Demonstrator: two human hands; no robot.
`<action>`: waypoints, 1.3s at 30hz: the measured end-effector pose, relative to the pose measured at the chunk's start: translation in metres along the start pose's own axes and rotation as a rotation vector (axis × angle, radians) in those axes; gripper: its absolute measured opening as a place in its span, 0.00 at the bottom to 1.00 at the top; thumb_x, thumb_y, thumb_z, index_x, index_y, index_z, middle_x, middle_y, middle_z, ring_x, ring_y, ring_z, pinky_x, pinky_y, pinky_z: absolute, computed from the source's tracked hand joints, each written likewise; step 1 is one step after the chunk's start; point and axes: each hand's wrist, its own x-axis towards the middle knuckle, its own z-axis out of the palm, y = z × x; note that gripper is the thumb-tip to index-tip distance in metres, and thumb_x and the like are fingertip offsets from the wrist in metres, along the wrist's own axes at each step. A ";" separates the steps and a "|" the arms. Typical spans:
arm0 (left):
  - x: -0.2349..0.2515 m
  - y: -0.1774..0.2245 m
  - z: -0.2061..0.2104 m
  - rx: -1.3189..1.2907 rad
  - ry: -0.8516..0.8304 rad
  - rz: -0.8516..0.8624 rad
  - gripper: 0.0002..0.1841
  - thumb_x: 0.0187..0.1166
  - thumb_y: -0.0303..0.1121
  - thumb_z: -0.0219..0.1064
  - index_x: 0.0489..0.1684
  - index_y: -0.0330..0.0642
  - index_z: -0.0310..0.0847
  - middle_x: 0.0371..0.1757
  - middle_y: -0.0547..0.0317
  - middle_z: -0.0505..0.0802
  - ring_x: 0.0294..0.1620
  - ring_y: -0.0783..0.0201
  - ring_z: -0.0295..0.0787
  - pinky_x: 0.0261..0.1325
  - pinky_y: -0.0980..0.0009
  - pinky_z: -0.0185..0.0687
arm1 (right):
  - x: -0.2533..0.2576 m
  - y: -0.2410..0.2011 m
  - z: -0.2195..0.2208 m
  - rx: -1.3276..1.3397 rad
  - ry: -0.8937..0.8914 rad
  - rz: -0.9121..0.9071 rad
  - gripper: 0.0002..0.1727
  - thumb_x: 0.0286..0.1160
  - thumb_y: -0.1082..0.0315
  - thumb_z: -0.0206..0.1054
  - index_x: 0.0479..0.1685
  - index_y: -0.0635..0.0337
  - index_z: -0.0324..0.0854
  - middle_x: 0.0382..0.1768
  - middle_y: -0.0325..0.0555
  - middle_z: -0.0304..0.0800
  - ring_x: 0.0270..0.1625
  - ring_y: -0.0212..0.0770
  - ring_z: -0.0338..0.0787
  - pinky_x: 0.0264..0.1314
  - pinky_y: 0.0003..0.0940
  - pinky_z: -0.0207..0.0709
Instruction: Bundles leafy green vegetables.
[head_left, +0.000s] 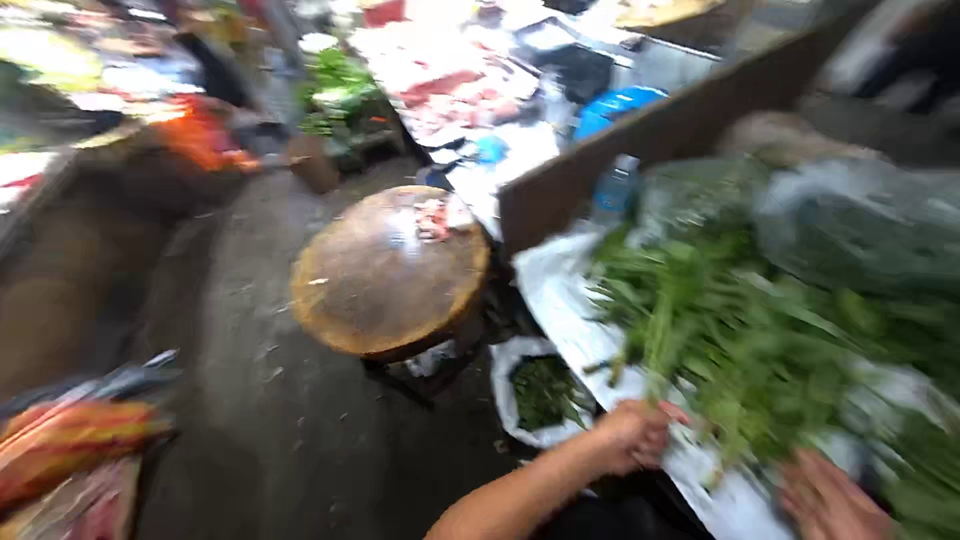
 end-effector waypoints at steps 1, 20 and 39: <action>-0.001 -0.001 0.002 -0.020 -0.007 -0.032 0.13 0.90 0.32 0.49 0.52 0.48 0.83 0.11 0.76 0.67 0.08 0.79 0.58 0.12 0.82 0.55 | -0.001 0.005 0.006 0.015 0.089 0.020 0.19 0.89 0.57 0.58 0.72 0.55 0.74 0.36 0.33 0.90 0.27 0.28 0.86 0.27 0.25 0.83; 0.034 -0.004 0.032 0.394 -0.059 0.137 0.14 0.90 0.28 0.51 0.48 0.29 0.83 0.49 0.47 0.94 0.49 0.57 0.93 0.59 0.58 0.90 | -0.051 0.028 0.086 0.012 -0.117 -0.065 0.15 0.86 0.64 0.62 0.54 0.67 0.87 0.38 0.44 0.94 0.32 0.34 0.92 0.37 0.32 0.89; 0.016 -0.002 -0.011 0.123 0.061 -0.034 0.18 0.93 0.32 0.44 0.54 0.34 0.81 0.09 0.69 0.73 0.08 0.73 0.70 0.17 0.76 0.74 | 0.065 0.026 0.091 -0.546 0.035 0.267 0.19 0.86 0.55 0.62 0.60 0.62 0.82 0.39 0.50 0.90 0.32 0.42 0.90 0.37 0.42 0.86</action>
